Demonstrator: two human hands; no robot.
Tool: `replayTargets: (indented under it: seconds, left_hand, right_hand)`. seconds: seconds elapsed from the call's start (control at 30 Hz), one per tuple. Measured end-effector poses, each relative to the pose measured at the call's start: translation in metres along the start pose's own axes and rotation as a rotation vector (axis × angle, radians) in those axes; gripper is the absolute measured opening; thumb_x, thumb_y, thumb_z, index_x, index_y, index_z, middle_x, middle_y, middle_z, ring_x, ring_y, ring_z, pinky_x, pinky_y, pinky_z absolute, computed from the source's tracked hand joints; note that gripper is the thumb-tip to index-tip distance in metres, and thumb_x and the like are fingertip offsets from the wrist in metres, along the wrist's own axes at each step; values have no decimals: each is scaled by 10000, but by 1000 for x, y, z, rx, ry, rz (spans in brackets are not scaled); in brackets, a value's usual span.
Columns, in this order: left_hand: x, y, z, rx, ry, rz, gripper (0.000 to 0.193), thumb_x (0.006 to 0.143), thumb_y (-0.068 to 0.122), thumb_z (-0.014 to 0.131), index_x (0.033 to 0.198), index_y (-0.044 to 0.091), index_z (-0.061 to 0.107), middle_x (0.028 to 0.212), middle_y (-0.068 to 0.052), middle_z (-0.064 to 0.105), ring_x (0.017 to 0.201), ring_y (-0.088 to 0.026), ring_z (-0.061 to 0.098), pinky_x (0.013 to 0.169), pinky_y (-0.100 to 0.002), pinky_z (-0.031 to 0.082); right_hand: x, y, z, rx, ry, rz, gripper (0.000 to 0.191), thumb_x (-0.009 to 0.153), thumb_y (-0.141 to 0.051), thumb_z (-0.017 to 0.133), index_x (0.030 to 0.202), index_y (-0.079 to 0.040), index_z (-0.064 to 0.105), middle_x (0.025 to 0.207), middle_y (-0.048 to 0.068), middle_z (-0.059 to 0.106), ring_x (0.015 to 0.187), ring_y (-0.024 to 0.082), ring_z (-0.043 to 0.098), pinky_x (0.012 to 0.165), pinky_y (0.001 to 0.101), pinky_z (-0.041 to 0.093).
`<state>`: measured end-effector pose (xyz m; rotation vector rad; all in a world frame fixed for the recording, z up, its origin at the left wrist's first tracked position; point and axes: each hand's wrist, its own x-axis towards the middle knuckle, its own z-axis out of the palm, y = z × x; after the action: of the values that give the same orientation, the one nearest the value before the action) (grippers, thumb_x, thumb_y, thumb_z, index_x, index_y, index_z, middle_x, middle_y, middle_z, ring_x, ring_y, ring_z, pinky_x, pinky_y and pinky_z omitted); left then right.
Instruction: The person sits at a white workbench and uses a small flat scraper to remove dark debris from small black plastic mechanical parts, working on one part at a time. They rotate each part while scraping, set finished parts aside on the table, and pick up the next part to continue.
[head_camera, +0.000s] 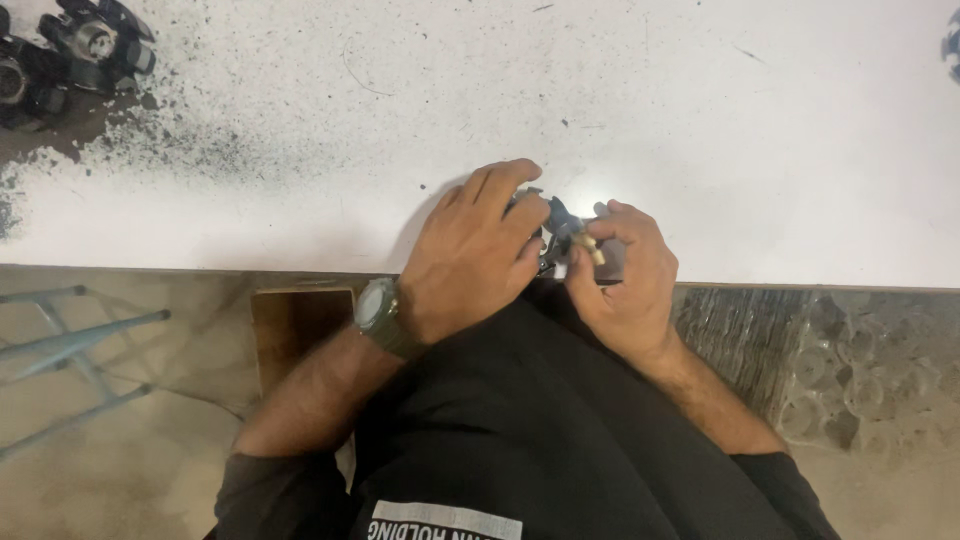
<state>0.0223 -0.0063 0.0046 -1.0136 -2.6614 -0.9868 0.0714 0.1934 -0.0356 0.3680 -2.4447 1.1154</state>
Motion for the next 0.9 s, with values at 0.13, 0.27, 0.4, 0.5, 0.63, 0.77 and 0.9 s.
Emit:
replayTargets:
  seconds: [0.13, 0.27, 0.4, 0.5, 0.63, 0.77, 0.9]
  left_hand:
    - [-4, -9, 13, -42, 16, -82, 250, 852, 144, 791, 1029, 38, 650, 1308, -144, 598, 1166, -327, 610, 991, -466, 522]
    - [-11, -12, 18, -59, 40, -121, 179, 882, 128, 778, 1013, 53, 681, 1305, -119, 622, 1151, -304, 615, 965, -453, 505]
    - [-16, -13, 24, -64, 97, -93, 182, 899, 132, 786, 1049, 79, 698, 1322, -102, 618, 1173, -282, 604, 983, -442, 469]
    - [-16, -13, 26, -92, 140, -102, 178, 883, 111, 780, 1038, 93, 695, 1344, -97, 611, 1211, -285, 583, 1016, -437, 463]
    - [-13, -11, 23, -91, 130, -107, 167, 855, 102, 766, 999, 86, 682, 1349, -116, 592, 1250, -305, 557, 1050, -473, 438]
    - [-15, -7, 22, -126, 70, -115, 138, 848, 124, 755, 967, 106, 687, 1342, -113, 596, 1272, -309, 554, 1082, -493, 404]
    - [-14, -5, 27, -130, 102, -152, 131, 901, 137, 745, 1008, 103, 677, 1360, -102, 601, 1270, -289, 561, 1086, -474, 399]
  right_hand:
    - [0, -3, -1, -14, -36, -88, 276, 849, 13, 761, 1076, -33, 611, 952, 109, 671, 929, 331, 692, 1038, 517, 556]
    - [2, -5, 0, -33, -38, -97, 284, 834, 24, 781, 1063, -33, 624, 927, 115, 678, 917, 344, 681, 1027, 511, 569]
    - [2, -7, 2, -55, -42, -120, 275, 847, 27, 786, 1062, -31, 624, 964, 125, 689, 944, 349, 690, 1020, 504, 574]
    - [2, -8, 2, -73, -40, -124, 278, 846, 23, 789, 1065, -27, 625, 966, 131, 683, 945, 347, 691, 1011, 501, 576]
    - [5, -11, 1, -74, -63, -109, 283, 828, 23, 785, 1057, -32, 627, 956, 129, 667, 919, 348, 677, 1006, 492, 579]
    - [9, -12, -4, -77, -115, -99, 277, 823, 32, 772, 1052, -34, 631, 949, 122, 652, 892, 349, 659, 1012, 482, 584]
    - [12, -13, -5, -62, -132, -84, 257, 844, 22, 772, 1052, -36, 634, 954, 119, 650, 896, 342, 664, 1011, 476, 584]
